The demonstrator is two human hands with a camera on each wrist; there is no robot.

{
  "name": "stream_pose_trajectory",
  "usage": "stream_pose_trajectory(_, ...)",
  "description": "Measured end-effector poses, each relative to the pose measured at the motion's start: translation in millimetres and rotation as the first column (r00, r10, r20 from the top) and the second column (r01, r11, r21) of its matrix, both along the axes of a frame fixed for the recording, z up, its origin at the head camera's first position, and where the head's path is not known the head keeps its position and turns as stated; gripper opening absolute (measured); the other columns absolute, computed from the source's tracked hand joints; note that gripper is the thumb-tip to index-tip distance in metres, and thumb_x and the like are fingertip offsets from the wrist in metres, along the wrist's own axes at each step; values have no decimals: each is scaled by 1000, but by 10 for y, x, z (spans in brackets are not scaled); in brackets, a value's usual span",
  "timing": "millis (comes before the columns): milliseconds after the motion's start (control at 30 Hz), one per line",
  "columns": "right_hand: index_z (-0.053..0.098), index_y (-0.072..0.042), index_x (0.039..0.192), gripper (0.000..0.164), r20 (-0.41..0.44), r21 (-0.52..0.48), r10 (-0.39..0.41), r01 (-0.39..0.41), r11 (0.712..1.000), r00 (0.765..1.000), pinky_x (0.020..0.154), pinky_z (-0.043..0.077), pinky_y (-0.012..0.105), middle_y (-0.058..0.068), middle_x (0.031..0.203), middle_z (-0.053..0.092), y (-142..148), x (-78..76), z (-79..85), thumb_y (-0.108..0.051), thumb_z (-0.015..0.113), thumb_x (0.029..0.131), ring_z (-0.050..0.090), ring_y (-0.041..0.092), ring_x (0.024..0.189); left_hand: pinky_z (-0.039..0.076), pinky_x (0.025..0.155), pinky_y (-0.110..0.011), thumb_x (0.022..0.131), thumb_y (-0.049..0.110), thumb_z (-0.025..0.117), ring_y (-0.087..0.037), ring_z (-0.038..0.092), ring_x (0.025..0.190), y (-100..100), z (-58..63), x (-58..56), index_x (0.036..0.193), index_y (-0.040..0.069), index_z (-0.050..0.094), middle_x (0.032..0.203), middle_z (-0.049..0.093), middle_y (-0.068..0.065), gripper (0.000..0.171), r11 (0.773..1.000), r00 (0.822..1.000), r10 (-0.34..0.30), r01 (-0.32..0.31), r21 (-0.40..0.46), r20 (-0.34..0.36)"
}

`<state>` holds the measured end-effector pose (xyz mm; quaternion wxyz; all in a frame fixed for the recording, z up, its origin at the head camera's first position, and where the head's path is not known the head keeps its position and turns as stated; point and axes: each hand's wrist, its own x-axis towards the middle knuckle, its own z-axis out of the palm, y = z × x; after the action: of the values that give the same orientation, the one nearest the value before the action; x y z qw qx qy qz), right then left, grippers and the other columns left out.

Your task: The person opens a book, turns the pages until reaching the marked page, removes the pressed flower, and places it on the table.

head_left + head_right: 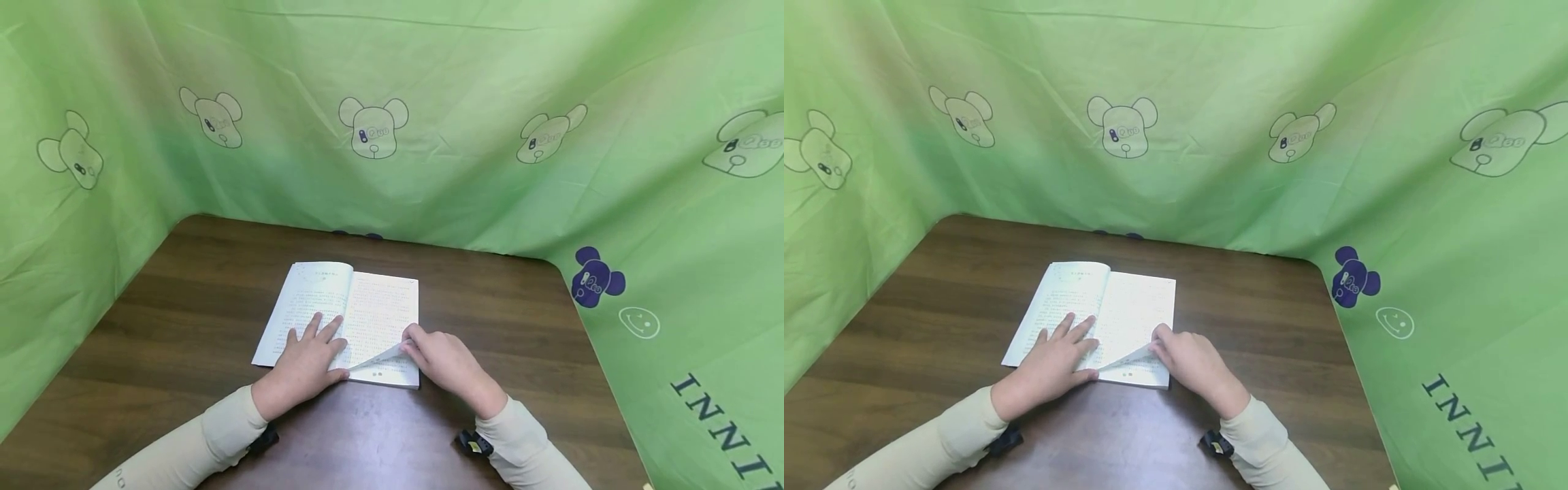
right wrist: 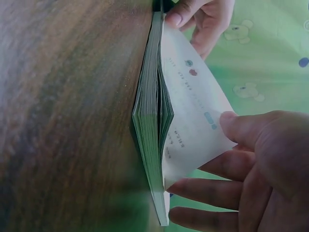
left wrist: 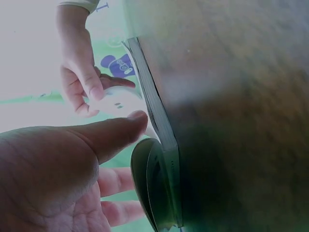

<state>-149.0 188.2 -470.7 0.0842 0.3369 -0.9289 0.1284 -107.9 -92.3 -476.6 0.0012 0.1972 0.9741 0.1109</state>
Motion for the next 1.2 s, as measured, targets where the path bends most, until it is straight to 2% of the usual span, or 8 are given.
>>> stream_pose_trajectory(200,60,-18,110,22,-62,-60,-85,81,995,994,51,47,34,-6,71,63,-10,-14,0,-29,73,96,53,11,54,41,96,-77,91,42,76,-47,37,146,13,-8,6,128,12,71,157,47,-12,48,1000,1000,26,-26,-7,-9)
stream_pose_trajectory(333,61,-12,128,39,-42,-81,-152,148,986,987,72,58,44,8,114,74,5,-28,2,-29,74,96,73,23,92,41,97,-76,94,39,73,-46,38,146,27,-16,2,138,11,65,157,47,-13,52,999,999,43,-42,5,-12)
stream_pose_trajectory(433,57,-7,139,52,-7,-81,-182,181,980,983,94,55,49,15,140,64,9,-43,12,-30,74,95,65,30,124,42,97,-75,95,37,72,-45,40,145,32,-19,-7,150,11,52,158,45,-17,64,998,998,61,-60,29,-27)
stream_pose_trajectory(567,50,-3,148,66,72,-35,-180,183,983,981,109,45,53,22,151,52,17,-38,32,-36,74,95,53,37,138,45,94,-73,92,33,76,-46,40,144,34,-30,-26,162,13,29,162,35,-22,86,994,993,88,-83,69,-81)
stream_pose_trajectory(733,36,-6,159,88,240,82,-125,108,991,963,120,26,60,22,164,31,53,19,22,-50,73,92,33,44,150,49,88,-72,85,28,84,-51,29,148,37,-62,-32,165,14,18,169,11,-25,104,992,980,94,-79,97,-173)
stream_pose_trajectory(867,32,-7,161,95,320,133,-25,-19,991,947,122,15,64,20,169,20,62,54,4,-57,71,90,19,46,155,41,96,-77,82,24,86,-50,16,154,27,-52,-36,165,15,22,170,1,-24,105,995,971,70,-53,81,-229)
stream_pose_trajectory(1033,32,-8,161,94,369,149,73,-136,979,926,120,10,69,19,169,20,65,90,-11,-59,68,91,14,46,155,26,105,-82,82,15,80,-46,9,156,8,-50,-43,163,19,29,171,4,-22,95,1000,960,12,-4,29,-281)
stream_pose_trajectory(1200,35,-11,160,88,362,153,105,-170,974,926,120,11,68,18,168,23,74,111,-40,-57,67,92,17,44,156,17,112,-79,85,9,72,-44,10,157,-14,-40,-34,160,20,39,172,11,-17,82,997,955,-75,65,-44,-287)
